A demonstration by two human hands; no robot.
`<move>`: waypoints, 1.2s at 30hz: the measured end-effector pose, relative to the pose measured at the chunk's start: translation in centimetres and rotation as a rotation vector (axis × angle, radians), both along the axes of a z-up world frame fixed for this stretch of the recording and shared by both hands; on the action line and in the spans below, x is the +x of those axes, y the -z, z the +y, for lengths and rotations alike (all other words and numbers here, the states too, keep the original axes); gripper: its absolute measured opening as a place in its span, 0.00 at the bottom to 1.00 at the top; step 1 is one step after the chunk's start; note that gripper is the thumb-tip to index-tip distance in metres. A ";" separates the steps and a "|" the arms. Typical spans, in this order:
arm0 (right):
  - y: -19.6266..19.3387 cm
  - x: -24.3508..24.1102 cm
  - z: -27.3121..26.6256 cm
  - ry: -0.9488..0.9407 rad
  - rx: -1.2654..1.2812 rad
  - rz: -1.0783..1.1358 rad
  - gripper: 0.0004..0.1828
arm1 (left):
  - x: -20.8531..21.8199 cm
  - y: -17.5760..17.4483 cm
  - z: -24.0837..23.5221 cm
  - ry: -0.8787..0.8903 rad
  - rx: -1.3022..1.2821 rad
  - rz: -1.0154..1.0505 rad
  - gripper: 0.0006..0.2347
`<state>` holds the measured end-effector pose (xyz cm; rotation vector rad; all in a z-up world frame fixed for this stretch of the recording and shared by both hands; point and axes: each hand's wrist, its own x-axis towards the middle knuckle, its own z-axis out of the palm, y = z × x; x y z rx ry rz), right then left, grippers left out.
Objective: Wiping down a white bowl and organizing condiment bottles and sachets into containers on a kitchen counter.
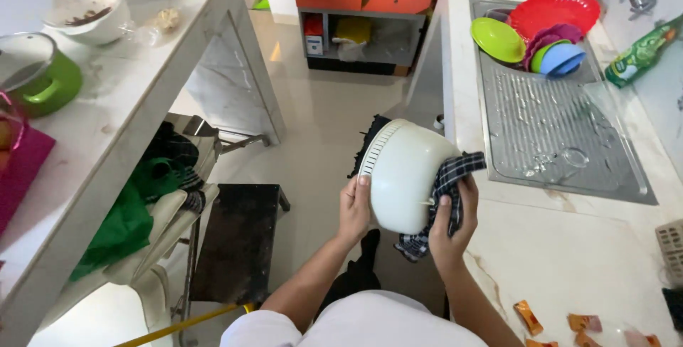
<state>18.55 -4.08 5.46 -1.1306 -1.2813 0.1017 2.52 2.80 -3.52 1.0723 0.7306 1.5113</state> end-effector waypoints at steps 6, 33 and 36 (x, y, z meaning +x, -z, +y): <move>-2.5 0.4 0.7 0.024 0.141 -0.144 0.18 | -1.7 -2.7 -1.4 0.168 0.033 0.079 0.15; -0.8 -11.3 3.5 -0.075 -0.159 -0.866 0.25 | -6.2 2.8 2.4 -0.147 -0.110 -0.104 0.16; 3.4 -12.8 3.4 -0.139 -0.147 -0.929 0.26 | -8.3 3.9 4.8 -0.245 -0.204 -0.326 0.17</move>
